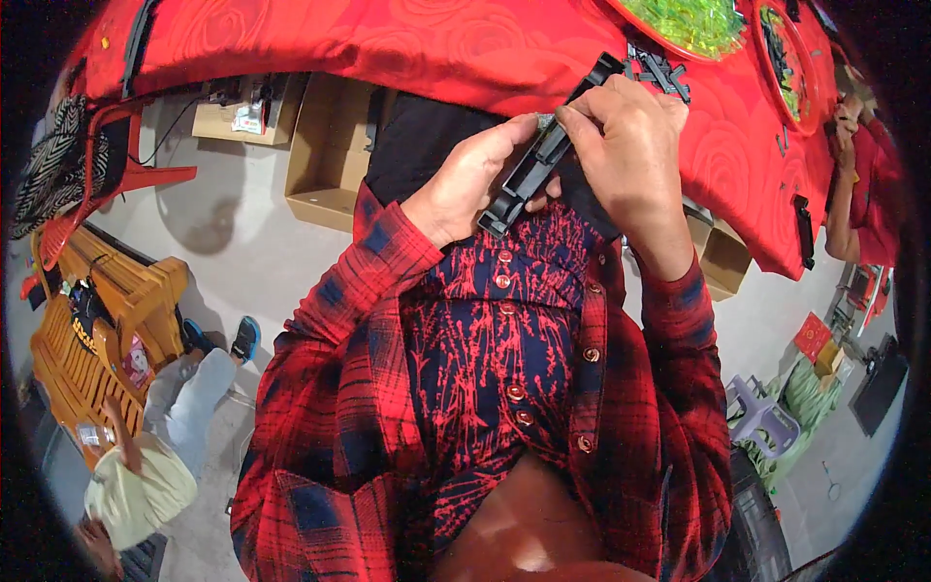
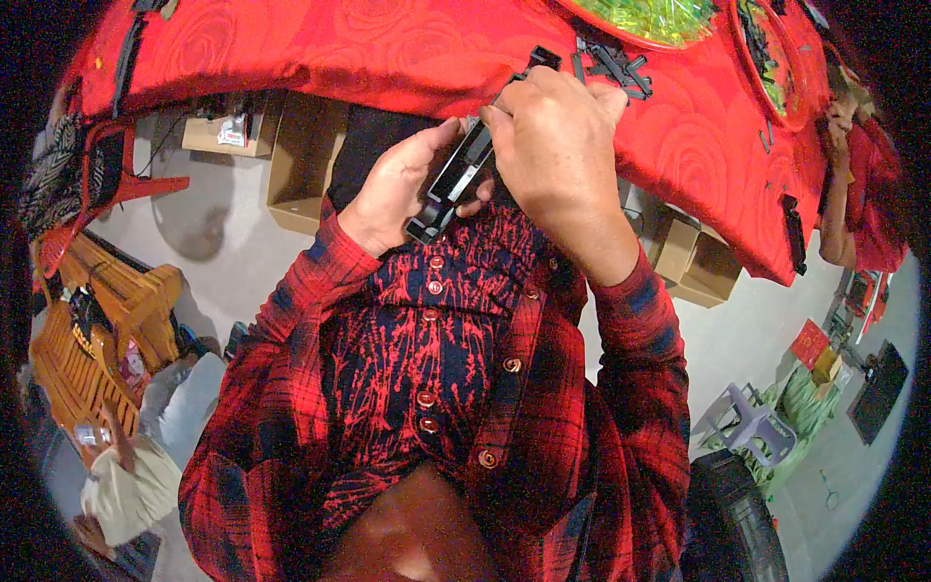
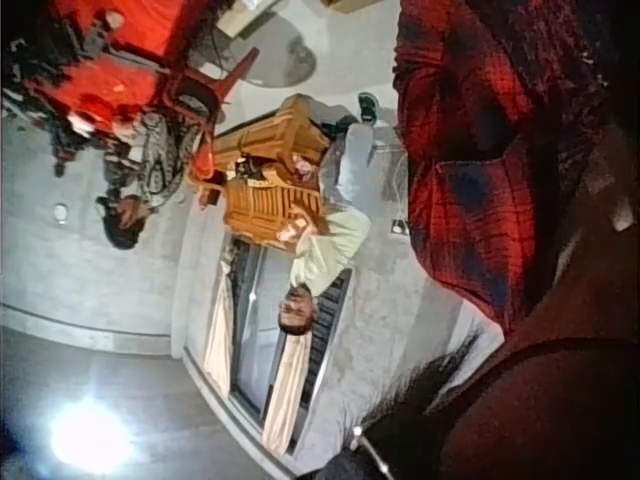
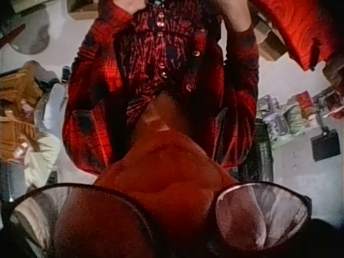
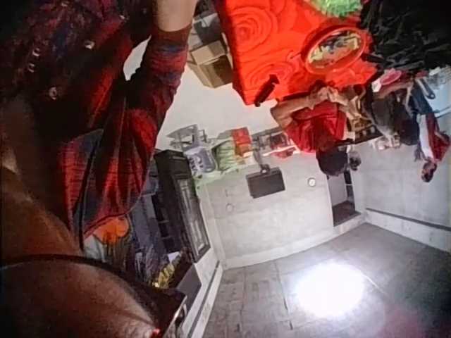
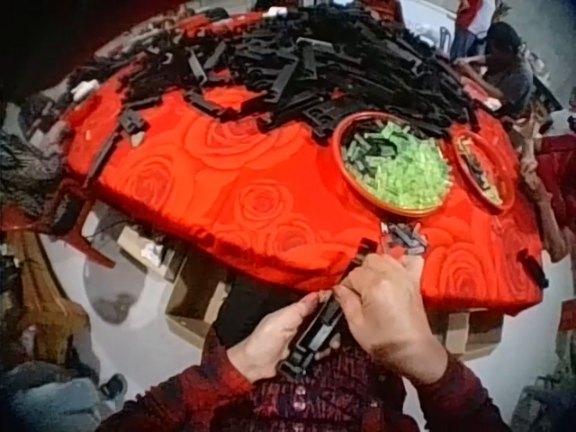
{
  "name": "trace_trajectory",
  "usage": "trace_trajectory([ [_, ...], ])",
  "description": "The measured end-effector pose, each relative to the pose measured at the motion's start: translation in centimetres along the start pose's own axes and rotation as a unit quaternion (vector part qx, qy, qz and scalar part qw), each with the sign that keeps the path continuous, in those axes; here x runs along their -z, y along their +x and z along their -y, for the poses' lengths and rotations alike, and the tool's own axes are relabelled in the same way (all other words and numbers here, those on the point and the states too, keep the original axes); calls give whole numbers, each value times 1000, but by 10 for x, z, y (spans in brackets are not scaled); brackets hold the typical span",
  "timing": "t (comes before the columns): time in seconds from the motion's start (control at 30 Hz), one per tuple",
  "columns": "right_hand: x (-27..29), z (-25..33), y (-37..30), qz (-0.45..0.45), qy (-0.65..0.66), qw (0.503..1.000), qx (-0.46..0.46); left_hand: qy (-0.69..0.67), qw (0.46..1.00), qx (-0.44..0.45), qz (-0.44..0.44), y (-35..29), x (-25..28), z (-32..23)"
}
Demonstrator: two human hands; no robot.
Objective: The person assembles plastic frames by picking up small green pieces and black plastic components from trays and inserting them into the frame slots by hand.
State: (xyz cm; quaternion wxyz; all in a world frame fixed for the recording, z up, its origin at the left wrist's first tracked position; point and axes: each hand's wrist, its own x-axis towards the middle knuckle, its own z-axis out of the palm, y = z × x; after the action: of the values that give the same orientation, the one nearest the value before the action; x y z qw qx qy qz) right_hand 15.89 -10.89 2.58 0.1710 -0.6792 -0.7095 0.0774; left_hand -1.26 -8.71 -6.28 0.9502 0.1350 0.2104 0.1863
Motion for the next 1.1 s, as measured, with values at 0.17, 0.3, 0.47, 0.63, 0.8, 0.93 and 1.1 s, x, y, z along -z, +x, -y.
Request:
trace_trajectory([
  [0.17,4,1,0,5,-29,1000,-10,33,999,-19,-3,-2,-13,-5],
  [0.3,3,3,-1,-1,-30,999,-18,56,998,-20,-29,-7,-22,-10],
  [0.47,2,2,-2,12,-17,999,-29,256,963,-42,-65,-7,-39,-11],
  [0.63,-2,2,-5,12,10,999,-44,351,928,-76,-95,-6,-38,-5],
  [0.8,-5,-5,-9,11,44,997,-60,459,876,-89,-123,-6,-40,-5],
  [0.93,-4,-7,-11,20,88,995,-51,490,855,-102,-131,-5,-37,-3],
  [1.1,-3,-13,-14,-9,152,986,-72,492,851,-102,-151,-5,-38,-3],
])
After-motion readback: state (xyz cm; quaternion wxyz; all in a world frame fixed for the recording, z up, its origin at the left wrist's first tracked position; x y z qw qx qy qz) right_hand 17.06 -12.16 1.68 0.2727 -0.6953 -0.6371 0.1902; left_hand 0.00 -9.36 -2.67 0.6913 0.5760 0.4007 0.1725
